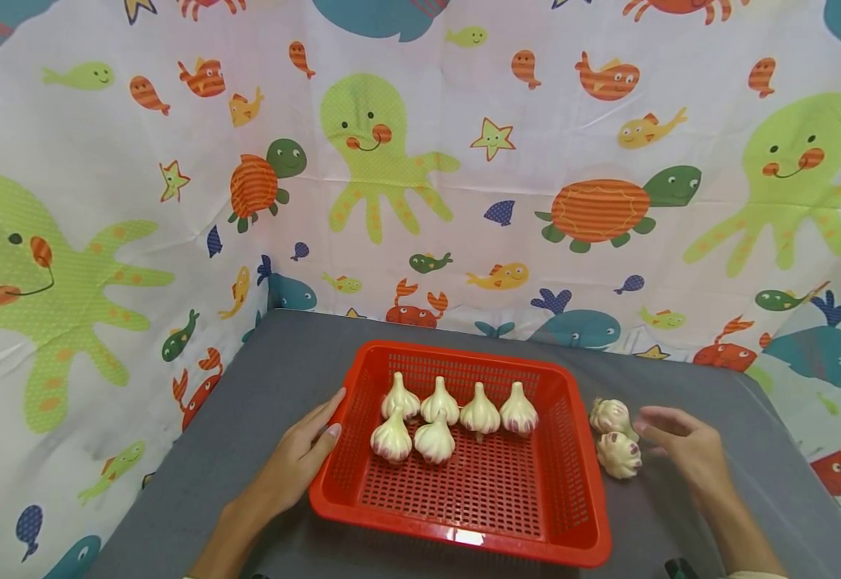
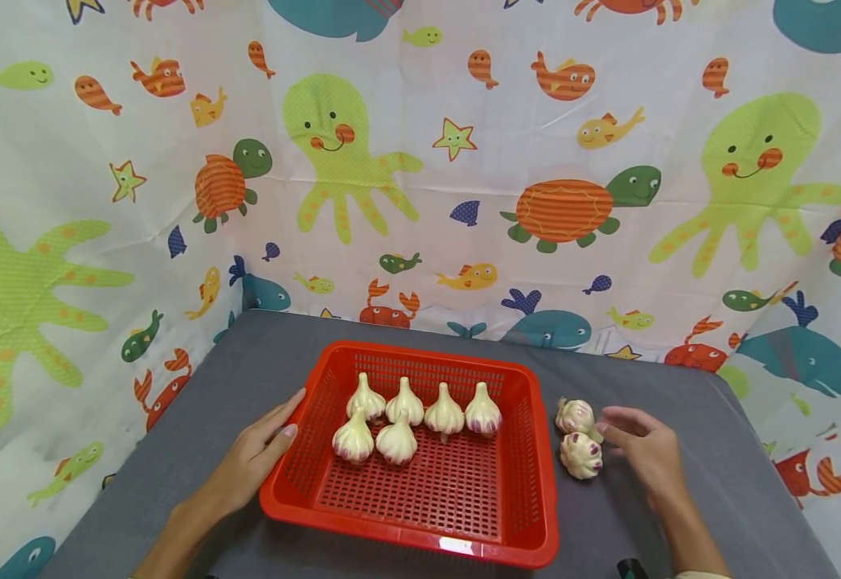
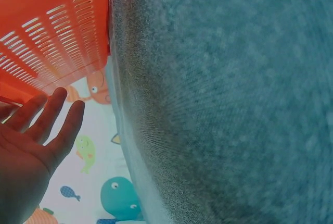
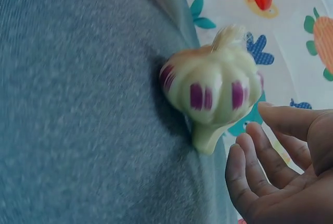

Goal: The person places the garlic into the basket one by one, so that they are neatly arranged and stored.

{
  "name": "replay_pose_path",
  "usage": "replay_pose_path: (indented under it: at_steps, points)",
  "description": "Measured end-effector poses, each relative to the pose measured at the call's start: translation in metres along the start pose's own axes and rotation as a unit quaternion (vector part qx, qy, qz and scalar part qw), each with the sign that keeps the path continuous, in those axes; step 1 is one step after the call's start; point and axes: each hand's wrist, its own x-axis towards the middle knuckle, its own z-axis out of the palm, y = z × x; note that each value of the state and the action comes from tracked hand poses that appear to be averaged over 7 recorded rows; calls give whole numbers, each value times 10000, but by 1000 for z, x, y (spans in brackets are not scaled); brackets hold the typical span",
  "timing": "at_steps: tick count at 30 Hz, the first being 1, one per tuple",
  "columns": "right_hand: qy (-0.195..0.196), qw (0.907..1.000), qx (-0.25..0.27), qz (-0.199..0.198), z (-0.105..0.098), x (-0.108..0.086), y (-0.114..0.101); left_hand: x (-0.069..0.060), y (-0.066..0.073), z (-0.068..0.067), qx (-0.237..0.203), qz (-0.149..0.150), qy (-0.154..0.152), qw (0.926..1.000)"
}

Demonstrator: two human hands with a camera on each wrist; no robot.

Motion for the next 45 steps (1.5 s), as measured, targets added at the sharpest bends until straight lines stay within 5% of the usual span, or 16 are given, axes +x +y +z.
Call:
replay_pose_path:
  at_steps: [16,28,45]
  points:
    - [-317,9990,-270,-151,1,13,19,-1,1,0,-92,-148,-18,9998]
    - [-599,9968,-7,-535,2,16,27,0,2,0,-57,-140,-11,9999]
    - [-778,9943,-707,-173,1,24,26,-1,0,0,67,59,10,10000]
